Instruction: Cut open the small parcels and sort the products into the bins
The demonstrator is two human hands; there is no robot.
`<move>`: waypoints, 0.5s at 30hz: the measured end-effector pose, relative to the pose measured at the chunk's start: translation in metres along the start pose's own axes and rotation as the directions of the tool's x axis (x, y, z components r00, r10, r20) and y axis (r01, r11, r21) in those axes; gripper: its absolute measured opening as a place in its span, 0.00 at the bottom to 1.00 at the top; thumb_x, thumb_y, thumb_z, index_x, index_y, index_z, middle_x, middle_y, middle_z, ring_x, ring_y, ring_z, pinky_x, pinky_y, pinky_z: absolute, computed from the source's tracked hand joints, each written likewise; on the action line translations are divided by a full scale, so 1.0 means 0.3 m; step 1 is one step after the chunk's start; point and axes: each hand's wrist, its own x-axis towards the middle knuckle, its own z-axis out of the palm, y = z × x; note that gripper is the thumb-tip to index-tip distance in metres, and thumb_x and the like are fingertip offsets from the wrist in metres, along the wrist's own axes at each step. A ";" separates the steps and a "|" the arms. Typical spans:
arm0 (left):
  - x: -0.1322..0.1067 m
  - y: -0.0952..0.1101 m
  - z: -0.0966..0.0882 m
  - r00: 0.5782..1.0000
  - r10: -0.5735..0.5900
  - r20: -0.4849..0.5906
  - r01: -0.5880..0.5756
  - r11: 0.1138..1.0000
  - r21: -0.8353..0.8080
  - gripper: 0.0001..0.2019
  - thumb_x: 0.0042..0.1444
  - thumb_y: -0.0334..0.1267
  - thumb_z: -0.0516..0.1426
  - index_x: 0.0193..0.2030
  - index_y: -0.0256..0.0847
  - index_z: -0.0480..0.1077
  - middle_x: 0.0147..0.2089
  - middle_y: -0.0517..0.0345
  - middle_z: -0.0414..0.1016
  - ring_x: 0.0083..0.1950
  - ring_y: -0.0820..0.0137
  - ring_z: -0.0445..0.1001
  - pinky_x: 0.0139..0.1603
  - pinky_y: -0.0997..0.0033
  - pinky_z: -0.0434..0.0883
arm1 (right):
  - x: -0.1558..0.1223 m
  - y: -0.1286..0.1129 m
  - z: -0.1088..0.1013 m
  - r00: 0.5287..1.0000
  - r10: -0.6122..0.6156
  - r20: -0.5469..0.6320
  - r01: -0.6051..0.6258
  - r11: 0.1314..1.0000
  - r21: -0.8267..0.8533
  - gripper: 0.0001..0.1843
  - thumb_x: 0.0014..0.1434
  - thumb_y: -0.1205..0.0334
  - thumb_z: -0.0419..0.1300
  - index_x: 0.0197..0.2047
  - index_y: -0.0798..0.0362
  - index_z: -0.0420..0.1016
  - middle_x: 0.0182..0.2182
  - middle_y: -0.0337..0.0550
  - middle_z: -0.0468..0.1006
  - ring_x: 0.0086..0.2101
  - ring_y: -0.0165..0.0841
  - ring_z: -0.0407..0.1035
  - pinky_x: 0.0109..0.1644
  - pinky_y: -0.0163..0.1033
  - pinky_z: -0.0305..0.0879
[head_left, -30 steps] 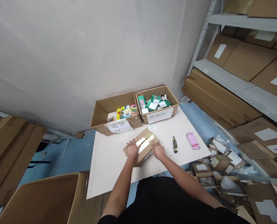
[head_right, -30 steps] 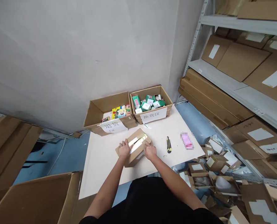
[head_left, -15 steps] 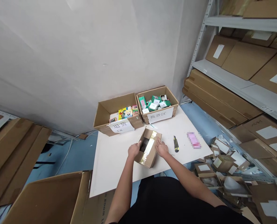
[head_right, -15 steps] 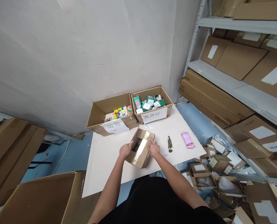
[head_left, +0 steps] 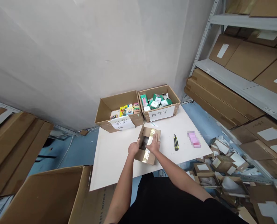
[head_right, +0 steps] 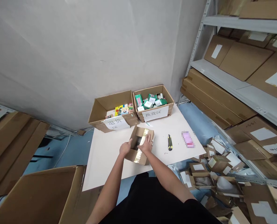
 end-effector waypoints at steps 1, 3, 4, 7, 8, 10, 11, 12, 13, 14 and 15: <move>-0.005 0.004 0.001 1.000 -0.003 -0.011 0.003 1.000 0.000 0.43 0.69 0.69 0.32 0.38 0.42 0.80 0.46 0.39 0.85 0.52 0.48 0.83 0.49 0.58 0.74 | 0.003 0.002 0.004 1.000 -0.005 -0.007 0.005 0.999 0.036 0.69 0.50 0.42 0.72 0.83 0.43 0.36 0.81 0.46 0.27 0.70 0.62 0.54 0.64 0.59 0.65; -0.013 0.011 0.006 0.999 -0.004 -0.035 0.004 1.000 0.007 0.43 0.69 0.69 0.32 0.39 0.42 0.80 0.47 0.38 0.85 0.53 0.47 0.82 0.51 0.57 0.74 | 0.009 0.007 0.008 0.999 -0.042 -0.029 0.045 0.993 0.114 0.67 0.49 0.46 0.71 0.83 0.44 0.38 0.81 0.47 0.28 0.72 0.61 0.50 0.68 0.60 0.61; -0.015 0.014 0.010 0.999 -0.004 -0.044 0.004 1.000 0.011 0.43 0.69 0.69 0.33 0.39 0.42 0.81 0.47 0.38 0.85 0.54 0.47 0.82 0.52 0.56 0.74 | 0.013 0.011 0.008 0.997 -0.069 -0.042 0.075 0.985 0.155 0.66 0.50 0.48 0.71 0.83 0.45 0.39 0.81 0.48 0.29 0.74 0.59 0.48 0.71 0.60 0.58; -0.012 0.015 0.016 0.999 -0.013 -0.052 0.013 1.000 0.008 0.43 0.69 0.68 0.34 0.40 0.41 0.81 0.48 0.36 0.85 0.55 0.47 0.82 0.53 0.55 0.74 | 0.026 0.031 0.000 0.987 -0.140 -0.078 0.157 0.945 0.286 0.64 0.50 0.53 0.69 0.82 0.47 0.39 0.81 0.50 0.31 0.77 0.52 0.40 0.76 0.59 0.47; -0.007 0.011 0.015 0.999 -0.017 -0.048 0.017 1.000 0.000 0.43 0.69 0.68 0.34 0.40 0.40 0.81 0.49 0.36 0.85 0.55 0.46 0.82 0.53 0.55 0.74 | 0.029 0.042 -0.005 0.984 -0.153 -0.087 0.173 0.927 0.332 0.63 0.50 0.54 0.68 0.82 0.47 0.40 0.81 0.51 0.32 0.77 0.51 0.39 0.77 0.58 0.45; 0.009 -0.005 0.006 0.999 -0.024 -0.038 0.023 0.999 -0.028 0.43 0.69 0.68 0.34 0.41 0.38 0.81 0.49 0.34 0.85 0.55 0.45 0.82 0.53 0.55 0.74 | 0.033 0.075 -0.019 0.980 -0.173 -0.101 0.200 0.881 0.429 0.62 0.49 0.57 0.66 0.82 0.47 0.42 0.81 0.51 0.36 0.77 0.49 0.40 0.77 0.55 0.47; 0.019 -0.019 -0.002 0.999 -0.028 -0.034 0.026 0.999 -0.047 0.43 0.69 0.68 0.35 0.42 0.37 0.81 0.50 0.33 0.85 0.55 0.45 0.82 0.52 0.55 0.74 | 0.033 0.095 -0.028 0.976 -0.187 -0.108 0.216 0.852 0.477 0.60 0.49 0.58 0.64 0.82 0.47 0.43 0.81 0.50 0.40 0.77 0.48 0.42 0.76 0.53 0.50; 0.032 -0.036 -0.012 0.999 -0.032 -0.028 0.031 0.997 -0.064 0.43 0.69 0.68 0.36 0.43 0.36 0.81 0.50 0.32 0.85 0.55 0.45 0.82 0.52 0.56 0.75 | 0.032 0.118 -0.038 0.972 -0.205 -0.114 0.234 0.817 0.526 0.59 0.50 0.60 0.63 0.82 0.47 0.44 0.80 0.49 0.45 0.76 0.47 0.47 0.75 0.50 0.55; 0.044 -0.055 -0.022 0.999 -0.044 -0.022 0.042 0.996 -0.075 0.42 0.70 0.68 0.37 0.44 0.36 0.81 0.51 0.32 0.84 0.55 0.46 0.82 0.51 0.56 0.75 | 0.031 0.141 -0.049 0.967 -0.226 -0.122 0.254 0.780 0.572 0.58 0.50 0.61 0.62 0.82 0.47 0.45 0.79 0.48 0.50 0.74 0.46 0.53 0.72 0.48 0.60; 0.057 -0.076 -0.032 0.998 -0.065 -0.022 0.063 0.995 -0.076 0.40 0.70 0.67 0.38 0.45 0.36 0.81 0.52 0.33 0.84 0.56 0.46 0.82 0.51 0.57 0.75 | 0.029 0.164 -0.060 0.959 -0.248 -0.136 0.278 0.743 0.609 0.57 0.51 0.61 0.61 0.82 0.47 0.46 0.77 0.48 0.56 0.71 0.46 0.60 0.69 0.46 0.65; 0.068 -0.098 -0.039 0.995 -0.095 -0.029 0.093 0.993 -0.068 0.38 0.70 0.66 0.40 0.47 0.37 0.80 0.53 0.33 0.84 0.56 0.47 0.82 0.50 0.57 0.75 | 0.028 0.186 -0.071 0.953 -0.264 -0.149 0.297 0.709 0.640 0.56 0.51 0.62 0.60 0.82 0.46 0.46 0.75 0.49 0.61 0.67 0.45 0.66 0.65 0.46 0.69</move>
